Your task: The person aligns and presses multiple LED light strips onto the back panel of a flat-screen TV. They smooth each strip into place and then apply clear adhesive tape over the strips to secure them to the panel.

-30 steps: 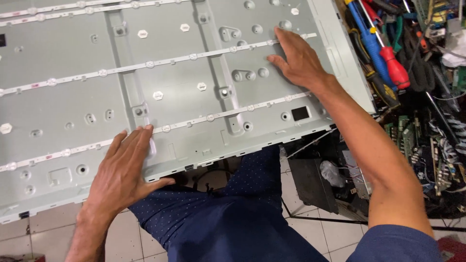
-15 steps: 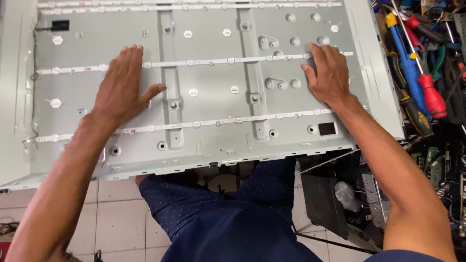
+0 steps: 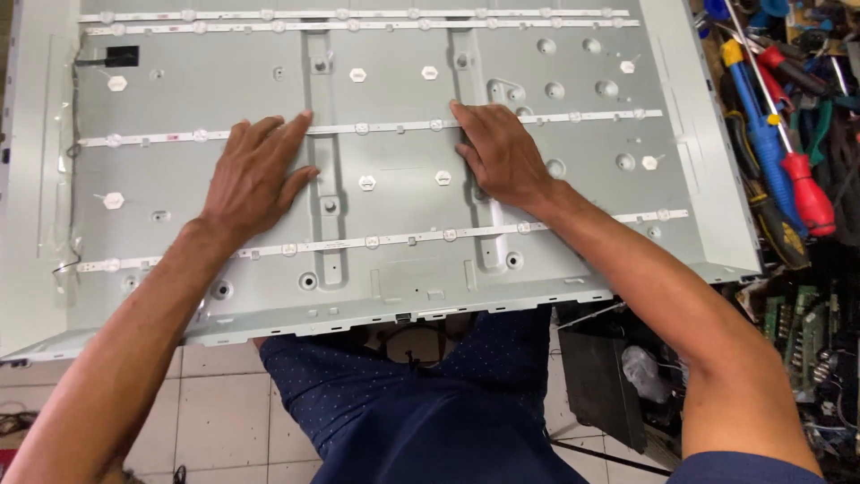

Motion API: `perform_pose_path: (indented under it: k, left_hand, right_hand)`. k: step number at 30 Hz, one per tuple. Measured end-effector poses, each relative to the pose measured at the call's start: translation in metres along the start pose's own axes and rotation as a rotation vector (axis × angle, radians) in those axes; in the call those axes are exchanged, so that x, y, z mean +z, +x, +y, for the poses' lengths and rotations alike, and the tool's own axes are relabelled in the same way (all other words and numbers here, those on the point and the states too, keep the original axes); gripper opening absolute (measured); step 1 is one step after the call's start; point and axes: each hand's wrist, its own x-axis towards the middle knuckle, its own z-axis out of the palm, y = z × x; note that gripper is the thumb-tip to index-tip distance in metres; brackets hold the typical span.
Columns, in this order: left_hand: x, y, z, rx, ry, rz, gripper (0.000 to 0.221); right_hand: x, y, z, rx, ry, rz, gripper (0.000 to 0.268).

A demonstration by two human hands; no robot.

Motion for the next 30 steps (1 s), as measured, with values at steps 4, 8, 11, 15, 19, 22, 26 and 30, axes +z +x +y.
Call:
perform_pose_path:
  k: [4,8,11,15,19,22,26,30]
  left_hand:
    - [0.005,-0.001,-0.002,0.005,0.031,0.026,0.057]
    - [0.012,-0.003,-0.009,-0.005,0.023,0.016,0.049]
    - [0.016,0.0,-0.015,0.015,0.013,0.05,0.045]
    - [-0.004,0.008,0.006,0.082,-0.002,0.001,0.048]
    - [-0.029,0.029,0.032,0.076,-0.136,-0.131,0.052]
    - [-0.018,0.026,0.03,0.128,-0.164,-0.082,0.055]
    - [-0.022,0.028,0.032,0.117,-0.235,-0.045,0.049]
    - [-0.014,0.026,0.03,0.105,-0.204,0.024,0.042]
  right_hand:
    - [0.002,-0.008,-0.002,0.043,-0.059,0.047,0.048]
    - [0.002,-0.006,0.001,0.05,-0.079,0.001,0.044]
    - [0.005,-0.002,0.008,0.056,-0.097,-0.007,0.04]
    - [-0.027,-0.01,-0.002,0.048,-0.065,0.052,0.05]
    - [-0.072,-0.037,0.022,0.234,-0.248,0.052,0.059]
    - [-0.081,-0.068,0.039,0.409,-0.28,-0.059,0.065]
    - [-0.073,-0.073,0.043,0.32,-0.402,0.09,0.055]
    - [-0.077,-0.074,0.043,0.308,-0.399,0.124,0.055]
